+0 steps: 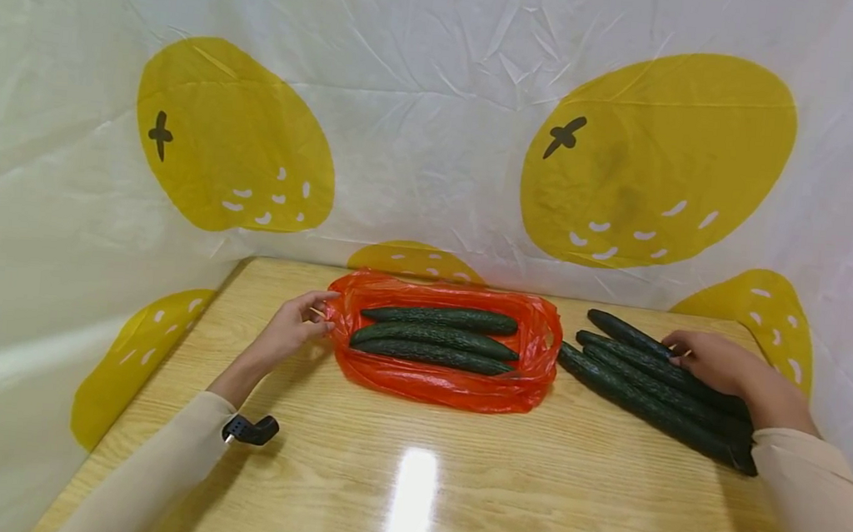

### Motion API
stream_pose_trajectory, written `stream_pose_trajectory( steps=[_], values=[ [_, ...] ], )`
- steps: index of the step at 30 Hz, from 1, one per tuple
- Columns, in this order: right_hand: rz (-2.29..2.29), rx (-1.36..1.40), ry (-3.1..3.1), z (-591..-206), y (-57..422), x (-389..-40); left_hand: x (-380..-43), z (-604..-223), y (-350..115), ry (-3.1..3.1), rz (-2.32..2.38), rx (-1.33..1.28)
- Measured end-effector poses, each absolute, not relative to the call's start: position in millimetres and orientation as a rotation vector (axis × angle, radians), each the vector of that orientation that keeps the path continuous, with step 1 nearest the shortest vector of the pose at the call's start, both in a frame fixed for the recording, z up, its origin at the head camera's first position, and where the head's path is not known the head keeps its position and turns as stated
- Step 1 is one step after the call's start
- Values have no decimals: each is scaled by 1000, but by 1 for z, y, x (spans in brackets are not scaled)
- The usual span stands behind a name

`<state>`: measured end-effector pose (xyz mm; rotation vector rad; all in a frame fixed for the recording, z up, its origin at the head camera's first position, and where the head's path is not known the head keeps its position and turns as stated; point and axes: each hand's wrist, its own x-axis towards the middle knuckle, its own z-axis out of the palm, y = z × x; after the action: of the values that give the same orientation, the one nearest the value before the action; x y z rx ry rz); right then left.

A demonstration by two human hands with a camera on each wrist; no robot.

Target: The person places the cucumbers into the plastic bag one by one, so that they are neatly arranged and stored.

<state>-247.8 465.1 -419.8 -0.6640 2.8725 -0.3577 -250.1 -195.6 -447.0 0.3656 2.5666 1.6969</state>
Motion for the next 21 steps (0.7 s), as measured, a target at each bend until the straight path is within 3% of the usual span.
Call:
stream_pose_trajectory(
  steps=[13, 21],
  values=[
    [-400, -661, 2788, -420, 464, -250, -252, -447, -196, 2578, 1667, 358],
    [-510, -611, 2731, -422, 464, -251, -240, -427, -190, 2573, 1650, 358]
  ],
)
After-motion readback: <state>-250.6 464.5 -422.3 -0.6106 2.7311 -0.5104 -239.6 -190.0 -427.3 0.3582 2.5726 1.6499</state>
